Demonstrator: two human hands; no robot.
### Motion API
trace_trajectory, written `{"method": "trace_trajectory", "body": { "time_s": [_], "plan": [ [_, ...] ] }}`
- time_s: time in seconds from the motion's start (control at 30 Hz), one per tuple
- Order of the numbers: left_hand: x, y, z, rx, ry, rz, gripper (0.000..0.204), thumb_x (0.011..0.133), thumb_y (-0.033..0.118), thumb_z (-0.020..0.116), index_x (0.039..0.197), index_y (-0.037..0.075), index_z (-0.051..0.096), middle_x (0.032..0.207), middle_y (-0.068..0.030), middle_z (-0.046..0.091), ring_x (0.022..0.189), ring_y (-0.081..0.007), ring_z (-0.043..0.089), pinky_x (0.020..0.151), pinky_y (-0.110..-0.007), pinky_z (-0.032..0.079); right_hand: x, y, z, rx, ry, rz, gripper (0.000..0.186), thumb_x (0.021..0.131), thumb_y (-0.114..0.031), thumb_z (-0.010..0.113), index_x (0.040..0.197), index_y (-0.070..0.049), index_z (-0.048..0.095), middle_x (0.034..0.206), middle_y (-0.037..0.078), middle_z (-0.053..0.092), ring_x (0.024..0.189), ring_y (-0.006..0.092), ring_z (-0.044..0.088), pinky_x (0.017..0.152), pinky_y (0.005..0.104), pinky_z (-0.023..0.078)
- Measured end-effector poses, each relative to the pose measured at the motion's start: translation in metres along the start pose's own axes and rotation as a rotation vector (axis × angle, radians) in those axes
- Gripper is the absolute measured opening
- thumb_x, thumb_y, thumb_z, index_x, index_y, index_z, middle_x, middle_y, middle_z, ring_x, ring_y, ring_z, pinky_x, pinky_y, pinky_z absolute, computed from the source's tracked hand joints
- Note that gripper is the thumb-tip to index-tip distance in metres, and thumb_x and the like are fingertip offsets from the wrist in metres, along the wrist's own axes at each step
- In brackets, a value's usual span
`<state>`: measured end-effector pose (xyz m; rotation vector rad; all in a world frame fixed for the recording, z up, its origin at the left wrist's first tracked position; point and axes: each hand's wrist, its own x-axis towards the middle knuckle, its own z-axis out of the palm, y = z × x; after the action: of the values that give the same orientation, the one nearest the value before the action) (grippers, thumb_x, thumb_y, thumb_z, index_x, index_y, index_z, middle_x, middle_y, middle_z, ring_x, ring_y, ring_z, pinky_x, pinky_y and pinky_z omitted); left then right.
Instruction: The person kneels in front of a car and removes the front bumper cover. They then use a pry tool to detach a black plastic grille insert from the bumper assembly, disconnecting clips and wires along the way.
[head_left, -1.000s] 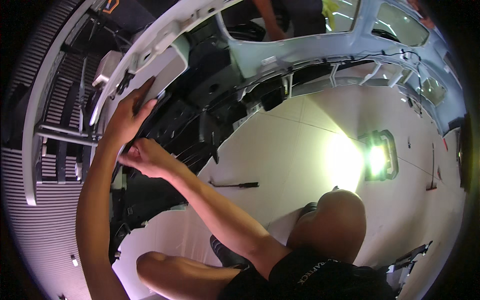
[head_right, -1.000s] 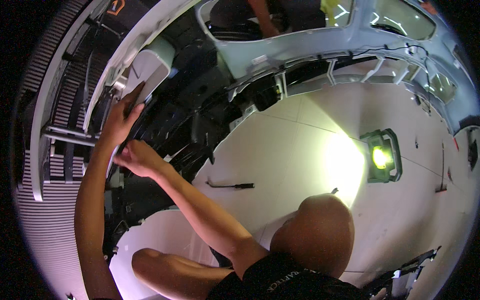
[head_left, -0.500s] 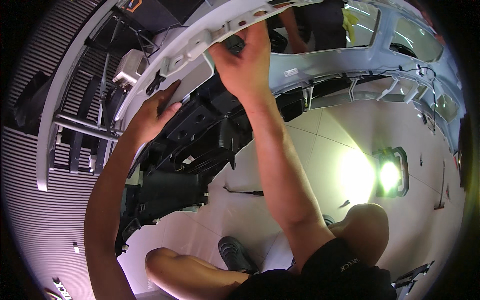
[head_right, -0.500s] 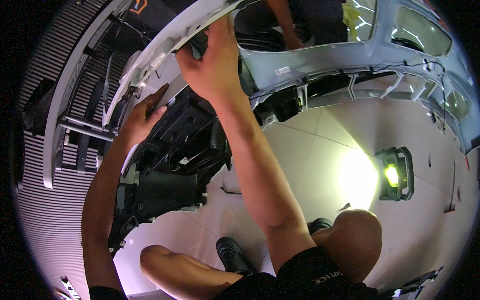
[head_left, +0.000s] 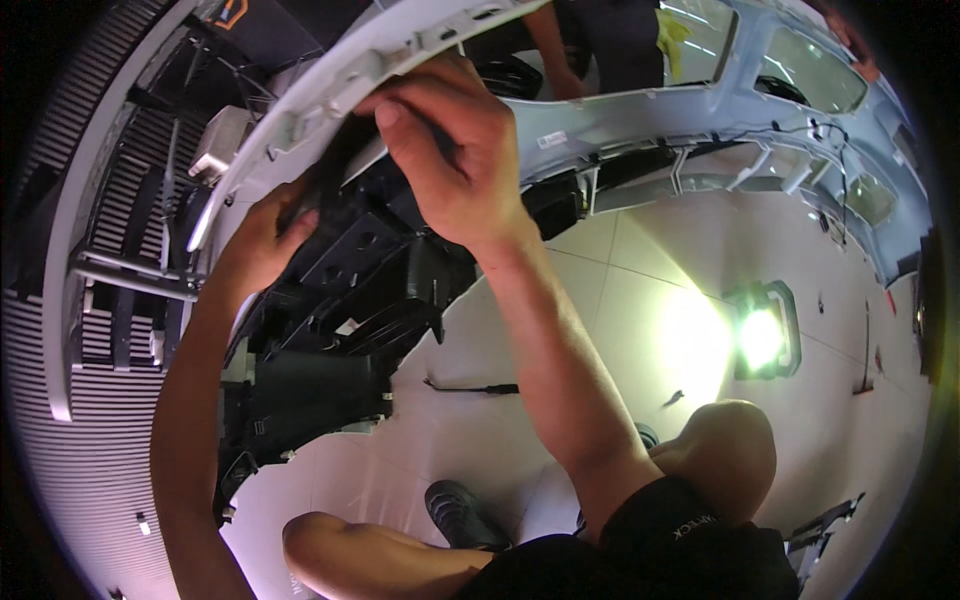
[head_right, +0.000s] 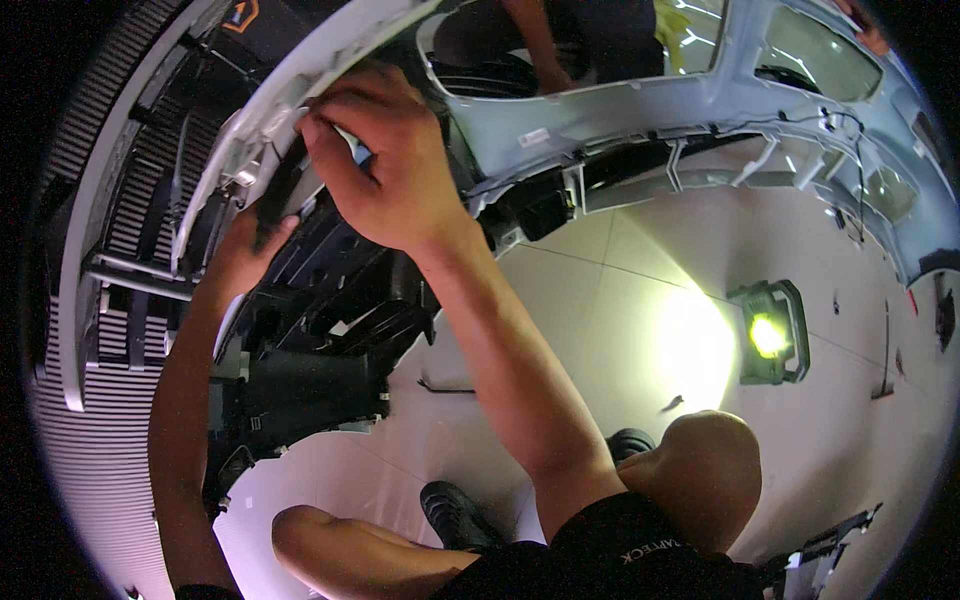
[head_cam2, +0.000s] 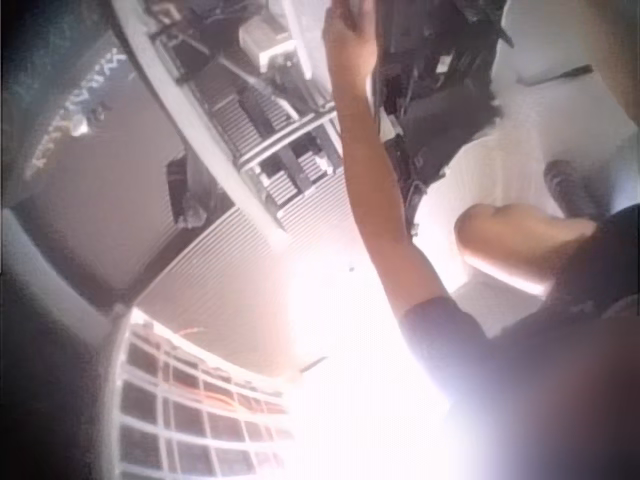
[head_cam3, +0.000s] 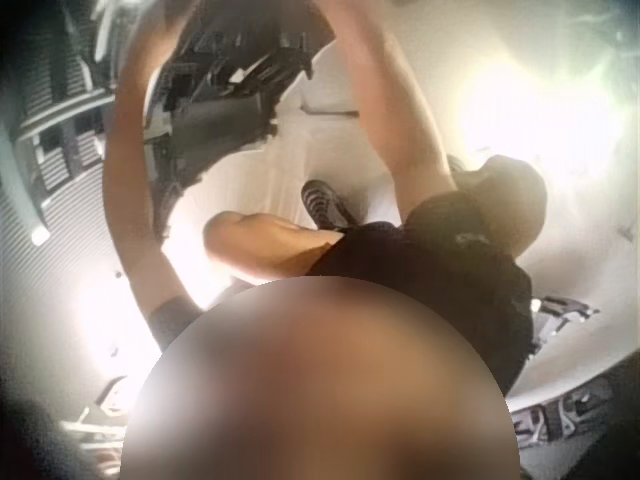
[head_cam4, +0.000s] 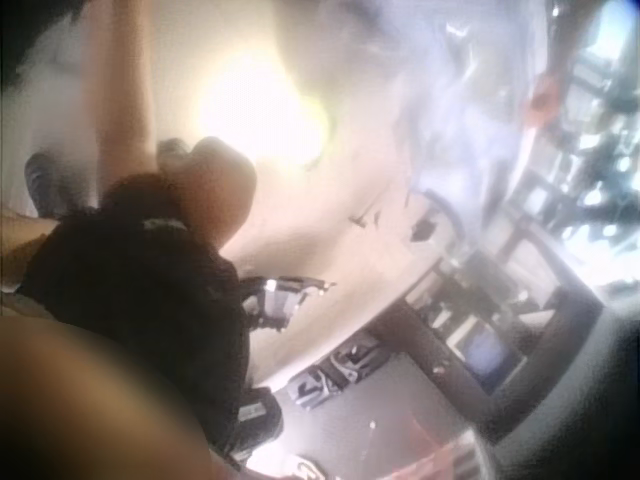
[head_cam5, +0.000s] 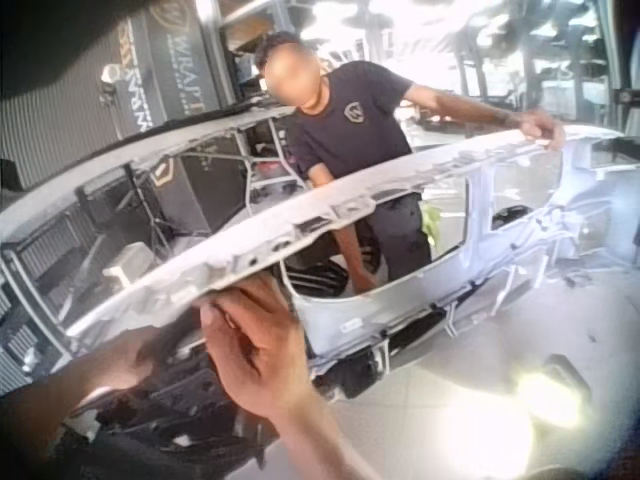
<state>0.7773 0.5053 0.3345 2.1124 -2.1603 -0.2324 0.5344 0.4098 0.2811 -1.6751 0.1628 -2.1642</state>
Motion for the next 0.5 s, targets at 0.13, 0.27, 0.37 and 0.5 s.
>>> {"method": "trace_trajectory", "body": {
  "time_s": [0.13,0.27,0.37,0.5],
  "plan": [
    [-0.003,-0.004,0.003,-0.182,0.006,0.108,0.058,0.104,0.036,0.059,0.153,0.008,0.045,0.129,-0.0238,0.063,0.119,-0.0284,0.062,0.103,-0.038,0.045,-0.014,0.028,-0.026,0.128,0.288,0.456,0.029,0.095,-0.011,0.054,0.117,-0.004,0.071,0.107,0.007,0.073,0.092,0.0185,0.07,0.08,0.0296,0.054],
    [-0.003,-0.001,0.002,-0.118,0.0,0.17,0.059,0.105,0.037,0.056,0.155,0.009,0.042,0.125,-0.0237,0.062,0.116,-0.0291,0.061,0.103,-0.039,0.044,-0.063,0.056,-0.05,-0.274,0.107,1.004,0.029,0.086,-0.005,0.055,0.11,0.0,0.071,0.097,0.019,0.074,0.094,0.0314,0.073,0.084,0.0368,0.054],
    [-0.002,0.002,-0.001,-0.084,-0.02,0.167,0.06,0.106,0.038,0.053,0.157,0.01,0.039,0.122,-0.0224,0.061,0.114,-0.0294,0.061,0.104,-0.038,0.044,-0.102,0.071,-0.039,-0.414,0.07,0.875,0.034,0.085,-0.009,0.058,0.116,0.001,0.068,0.107,0.026,0.071,0.104,0.0427,0.067,0.092,0.0458,0.051],
    [0.001,0.001,-0.004,-0.11,-0.139,0.078,0.059,0.109,0.041,0.044,0.159,0.011,0.035,0.155,-0.022,0.045,0.143,-0.0346,0.043,0.117,-0.043,0.032,-0.109,0.095,-0.042,-0.259,0.18,0.841,0.033,0.088,-0.016,0.062,0.116,0.0,0.068,0.108,0.024,0.068,0.106,0.0438,0.063,0.093,0.046,0.048]
  ]
}}
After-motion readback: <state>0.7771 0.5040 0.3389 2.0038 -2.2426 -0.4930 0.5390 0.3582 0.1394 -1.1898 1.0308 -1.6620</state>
